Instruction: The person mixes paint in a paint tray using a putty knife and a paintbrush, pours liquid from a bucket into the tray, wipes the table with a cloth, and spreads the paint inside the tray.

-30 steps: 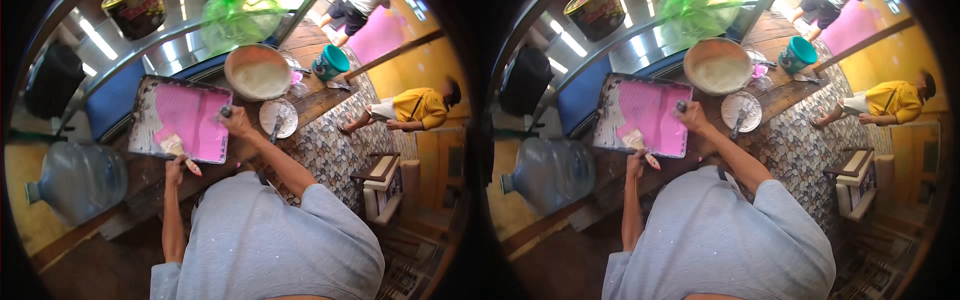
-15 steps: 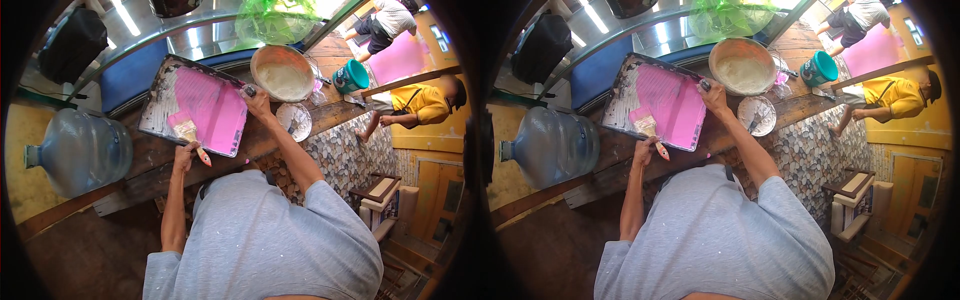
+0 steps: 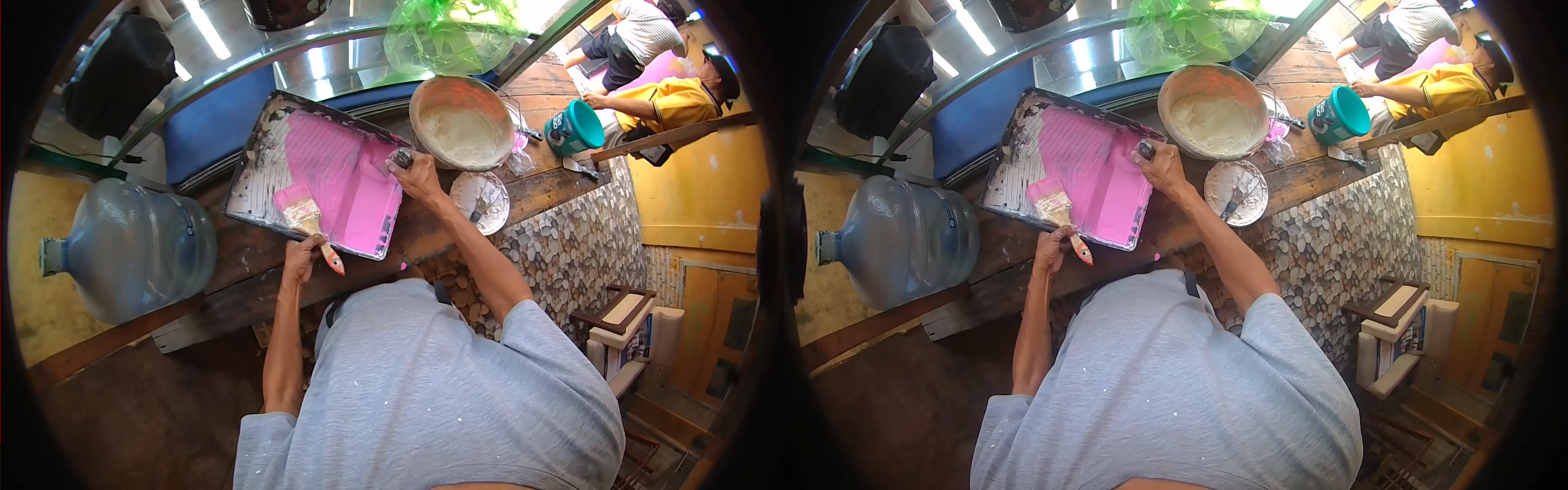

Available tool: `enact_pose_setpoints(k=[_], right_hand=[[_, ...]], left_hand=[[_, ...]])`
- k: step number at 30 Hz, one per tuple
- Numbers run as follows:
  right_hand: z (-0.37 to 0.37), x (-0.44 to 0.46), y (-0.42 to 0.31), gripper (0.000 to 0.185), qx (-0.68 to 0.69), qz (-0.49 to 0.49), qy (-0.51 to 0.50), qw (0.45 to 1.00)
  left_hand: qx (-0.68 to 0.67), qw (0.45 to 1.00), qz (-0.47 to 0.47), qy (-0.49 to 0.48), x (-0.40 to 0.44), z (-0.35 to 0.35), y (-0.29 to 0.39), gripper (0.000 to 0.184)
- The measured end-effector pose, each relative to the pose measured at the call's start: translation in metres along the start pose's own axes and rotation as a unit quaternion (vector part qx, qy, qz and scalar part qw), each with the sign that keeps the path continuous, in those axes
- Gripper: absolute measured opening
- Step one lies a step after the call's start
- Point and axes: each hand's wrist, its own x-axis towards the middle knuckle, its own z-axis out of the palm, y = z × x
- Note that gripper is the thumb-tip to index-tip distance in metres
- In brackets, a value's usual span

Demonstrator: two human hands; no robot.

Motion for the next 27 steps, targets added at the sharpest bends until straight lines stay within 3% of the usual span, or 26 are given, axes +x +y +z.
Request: enact_pose_setpoints(k=[6, 8, 14, 18, 20, 27], right_hand=[[-0.004, 0.011, 0.008, 0.024, 0.009, -0.033, 0.024, 0.999], [0.001, 0.015, 0.018, 0.024, 0.005, -0.107, 0.075, 0.991], [-0.007, 0.001, 0.012, 0.023, -0.021, 0.000, -0.022, 1.000], [-0.005, 0.010, 0.010, 0.022, -0.008, -0.007, 0.003, 1.000], [0.006, 0.016, 0.028, 0.021, -0.022, -0.116, 0.100, 0.988], [-0.002, -0.015, 0.007, 0.021, -0.002, 0.002, 0.013, 1.000]], left_hand=[[0.021, 1.000, -0.023, 0.000, 0.001, -0.003, 0.002, 0.008], [0.014, 1.000, -0.016, 0.006, 0.003, -0.003, -0.002, 0.007], [0.017, 1.000, -0.012, 0.002, 0.005, -0.008, -0.003, 0.007], [0.028, 0.999, -0.020, -0.002, 0.000, -0.002, 0.004, 0.007], [0.025, 0.999, -0.024, 0.000, -0.004, 0.002, 0.007, 0.006], [0.012, 1.000, -0.016, 0.011, 0.000, 0.001, 0.002, 0.009]])
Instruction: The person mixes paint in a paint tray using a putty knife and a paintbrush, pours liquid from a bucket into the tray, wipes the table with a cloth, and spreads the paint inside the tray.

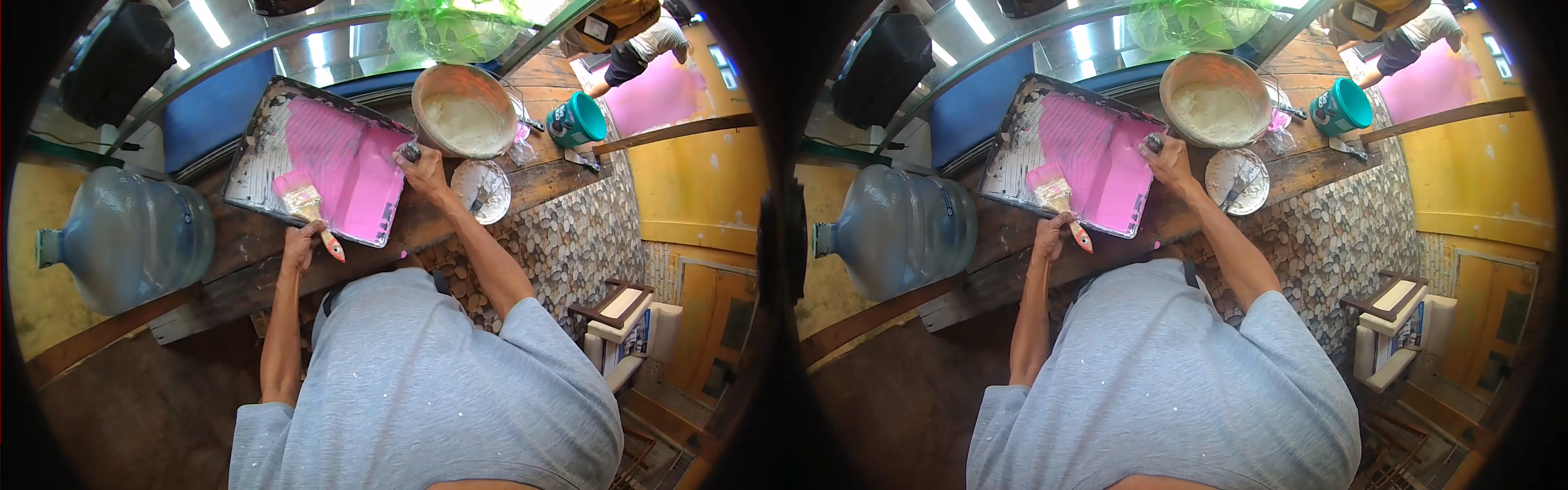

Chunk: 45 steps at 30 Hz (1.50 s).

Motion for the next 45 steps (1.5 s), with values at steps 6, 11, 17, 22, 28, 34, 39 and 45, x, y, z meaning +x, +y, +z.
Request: enact_pose_setpoints(k=[6, 11, 17, 22, 28, 34, 39, 45], right_hand=[[0.006, -0.036, -0.022, 0.025, 0.016, 0.009, -0.058, 0.998], [0.015, -0.061, -0.033, 0.024, 0.047, -0.018, -0.100, 0.994], [0.016, -0.080, -0.043, 0.019, 0.058, -0.105, -0.057, 0.991], [0.018, -0.085, -0.036, 0.018, 0.016, -0.089, -0.096, 0.991], [0.013, -0.082, -0.045, 0.017, 0.058, -0.047, -0.121, 0.990], [0.010, -0.072, -0.038, 0.018, 0.030, -0.030, -0.056, 0.998], [0.015, -0.076, -0.031, 0.018, 0.063, -0.071, -0.116, 0.989], [0.012, -0.070, -0.037, 0.017, 0.035, -0.037, -0.018, 0.999]], left_hand=[[-0.007, 1.000, 0.013, -0.008, 0.004, -0.004, -0.004, 0.012], [-0.002, 1.000, 0.012, -0.013, 0.005, -0.007, -0.006, 0.012], [0.006, 1.000, -0.002, -0.007, -0.001, -0.003, -0.001, 0.008], [-0.003, 1.000, 0.003, -0.007, -0.002, 0.001, 0.000, 0.010], [-0.015, 1.000, 0.007, -0.007, -0.002, 0.001, 0.000, 0.010], [-0.003, 1.000, 0.000, -0.005, -0.008, 0.003, 0.006, 0.010], [0.001, 1.000, -0.005, -0.005, -0.001, 0.001, 0.002, 0.011], [-0.005, 1.000, -0.002, 0.005, -0.003, 0.003, 0.004, 0.011]])
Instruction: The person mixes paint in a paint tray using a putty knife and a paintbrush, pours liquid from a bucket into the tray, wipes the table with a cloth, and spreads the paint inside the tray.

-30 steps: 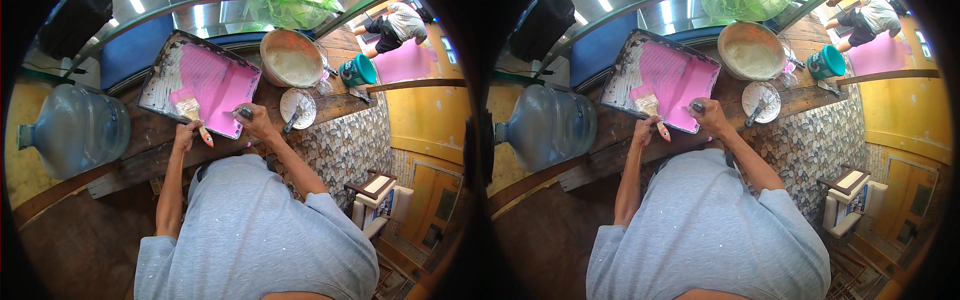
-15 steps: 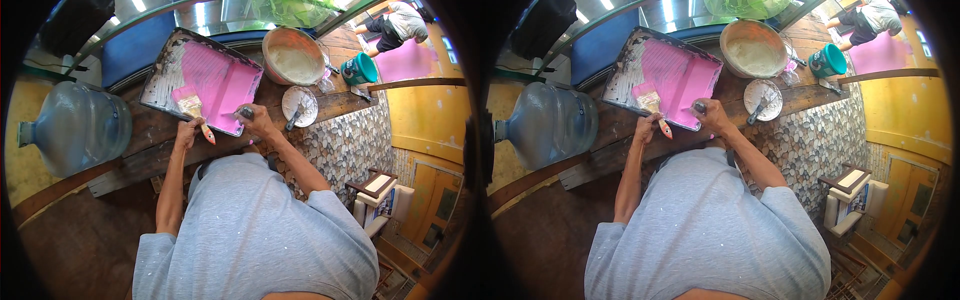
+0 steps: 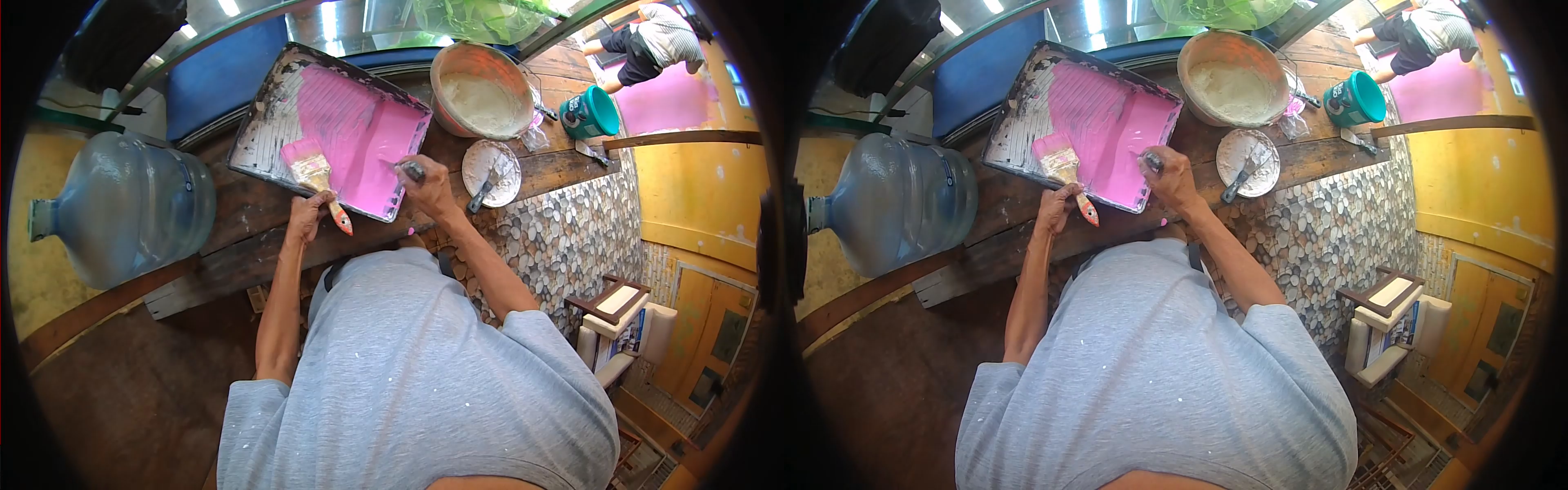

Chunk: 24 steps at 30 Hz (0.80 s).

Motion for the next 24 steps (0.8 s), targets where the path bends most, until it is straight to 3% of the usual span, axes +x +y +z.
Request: enact_pose_setpoints(k=[3, 6, 8, 12, 14, 20, 24], right_hand=[[0.006, -0.006, 0.009, 0.017, -0.012, -0.048, -0.020, 0.999], [0.003, -0.005, -0.003, 0.018, -0.008, -0.014, -0.042, 0.999], [0.003, -0.003, 0.001, 0.018, 0.004, 0.006, 0.010, 1.000], [0.009, -0.006, 0.012, 0.018, -0.009, -0.003, 0.015, 1.000], [0.004, -0.002, 0.005, 0.017, 0.031, 0.083, -0.003, 0.996], [0.013, -0.008, 0.007, 0.017, 0.011, 0.022, -0.006, 1.000], [0.011, -0.004, 0.004, 0.019, 0.061, 0.077, 0.038, 0.994]], left_hand=[[0.006, 1.000, -0.006, -0.014, 0.002, -0.002, 0.000, 0.011], [0.001, 1.000, -0.004, -0.001, 0.001, -0.002, -0.001, 0.011], [-0.008, 1.000, 0.000, -0.007, 0.002, -0.002, -0.002, 0.010], [-0.016, 1.000, 0.004, -0.005, 0.000, 0.001, 0.002, 0.010], [0.001, 1.000, -0.006, -0.007, -0.001, 0.000, 0.003, 0.010], [-0.013, 1.000, 0.002, -0.013, 0.002, -0.001, -0.001, 0.009], [-0.010, 1.000, 0.017, -0.009, 0.001, 0.000, 0.001, 0.009]])
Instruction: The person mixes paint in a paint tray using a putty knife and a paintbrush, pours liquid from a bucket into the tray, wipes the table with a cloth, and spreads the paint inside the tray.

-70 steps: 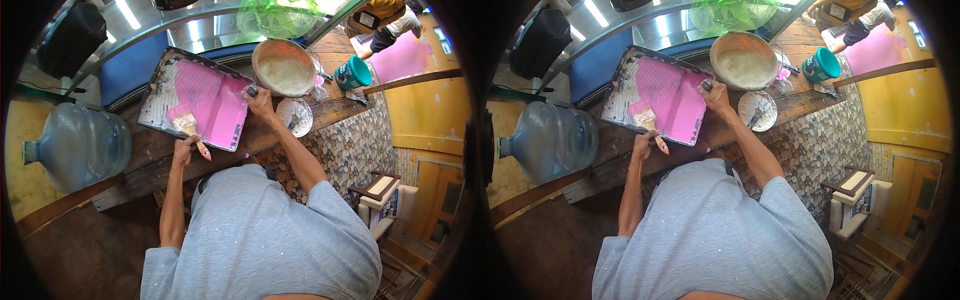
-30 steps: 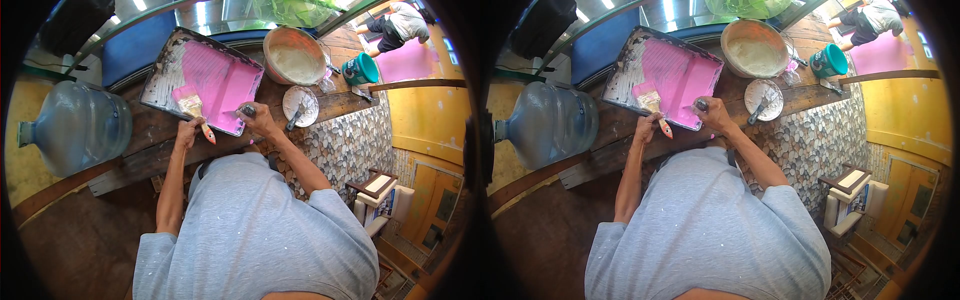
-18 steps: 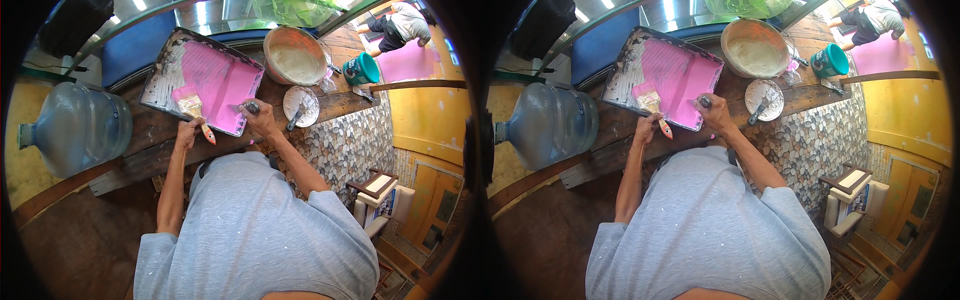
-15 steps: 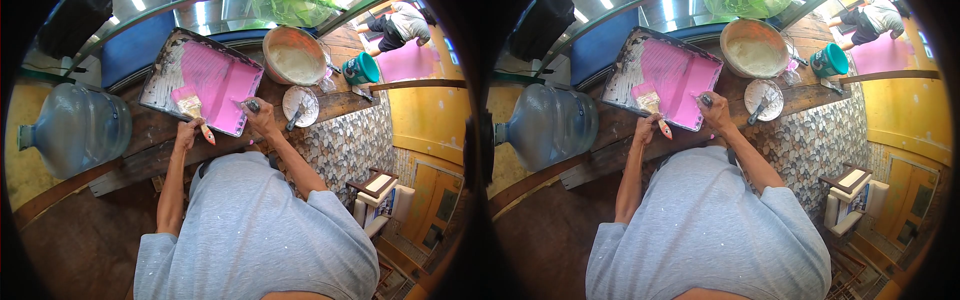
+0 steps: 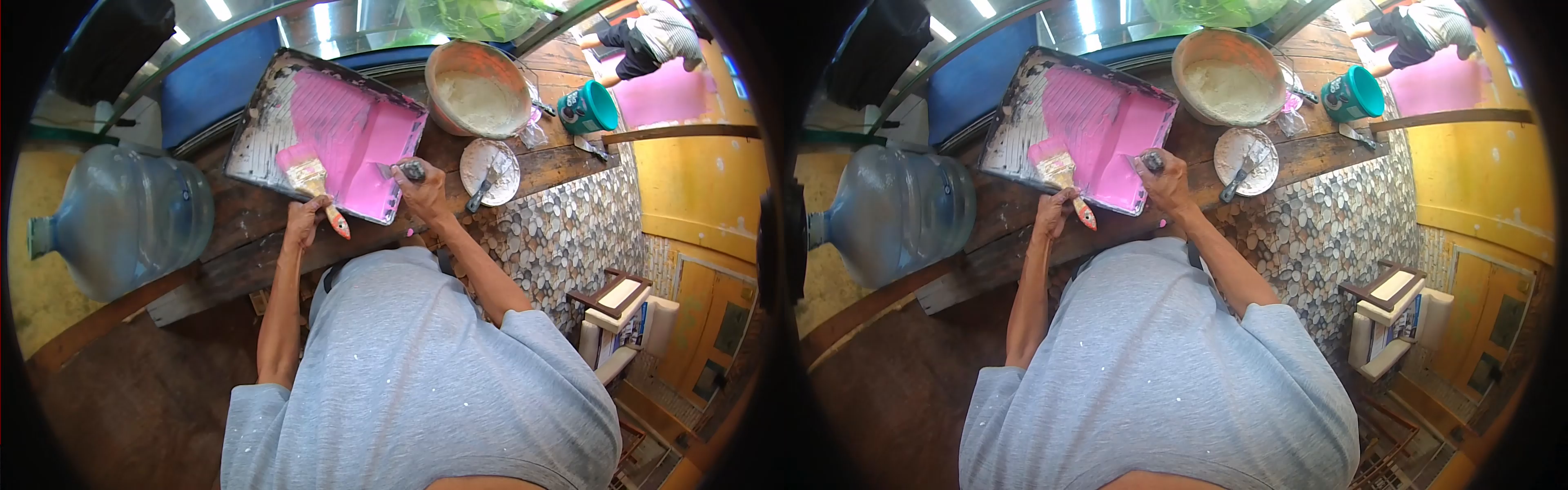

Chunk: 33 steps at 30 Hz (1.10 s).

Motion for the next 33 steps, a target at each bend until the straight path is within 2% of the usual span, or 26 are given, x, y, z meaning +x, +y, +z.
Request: enact_pose_setpoints(k=[3, 5, 6, 9, 11, 13, 14, 15, 17, 18, 24, 27, 33], right_hand=[[-0.003, -0.001, 0.004, 0.020, -0.063, -0.018, 0.000, 0.998], [-0.005, -0.001, 0.002, 0.021, -0.007, -0.004, -0.031, 0.999], [-0.005, -0.001, -0.001, 0.022, -0.004, -0.022, 0.006, 1.000], [-0.008, 0.002, 0.005, 0.023, -0.043, -0.027, 0.037, 0.998], [-0.010, 0.002, 0.011, 0.022, -0.043, -0.008, 0.003, 0.999], [-0.011, 0.002, 0.011, 0.019, -0.002, 0.061, 0.053, 0.997], [-0.012, 0.002, 0.008, 0.016, -0.001, 0.049, 0.094, 0.994], [-0.011, 0.004, 0.019, 0.016, 0.002, 0.050, 0.093, 0.994], [-0.005, 0.007, 0.049, 0.015, 0.079, 0.105, 0.181, 0.975], [-0.005, 0.006, 0.038, 0.017, 0.181, 0.157, 0.192, 0.952], [-0.002, -0.002, 0.063, 0.025, 0.331, 0.246, 0.207, 0.887], [-0.008, -0.006, 0.069, 0.030, 0.366, 0.254, 0.189, 0.875], [-0.018, -0.011, 0.077, 0.033, 0.350, 0.283, 0.198, 0.871]], left_hand=[[0.019, 1.000, -0.013, -0.019, 0.007, -0.012, -0.009, 0.009], [0.014, 1.000, -0.013, -0.011, 0.003, -0.006, -0.005, 0.008], [0.033, 0.999, -0.017, -0.028, 0.006, -0.012, -0.007, 0.009], [0.054, 0.998, -0.031, -0.031, 0.019, -0.018, -0.016, 0.010], [0.026, 0.999, -0.028, -0.016, 0.014, -0.018, -0.014, 0.009], [0.023, 0.999, -0.016, -0.016, 0.007, -0.012, -0.006, 0.010], [0.019, 1.000, -0.023, -0.005, 0.006, -0.008, -0.003, 0.009], [0.014, 0.999, -0.030, 0.004, 0.006, -0.006, -0.001, 0.012], [0.010, 1.000, -0.019, -0.001, 0.006, -0.006, 0.000, 0.012], [0.003, 1.000, -0.009, -0.009, 0.007, -0.006, -0.001, 0.012], [0.013, 1.000, -0.025, -0.004, 0.006, -0.007, 0.001, 0.011], [0.019, 0.999, -0.028, 0.005, 0.007, -0.007, 0.001, 0.011], [0.035, 0.998, -0.039, -0.022, 0.018, -0.023, -0.008, 0.007]])
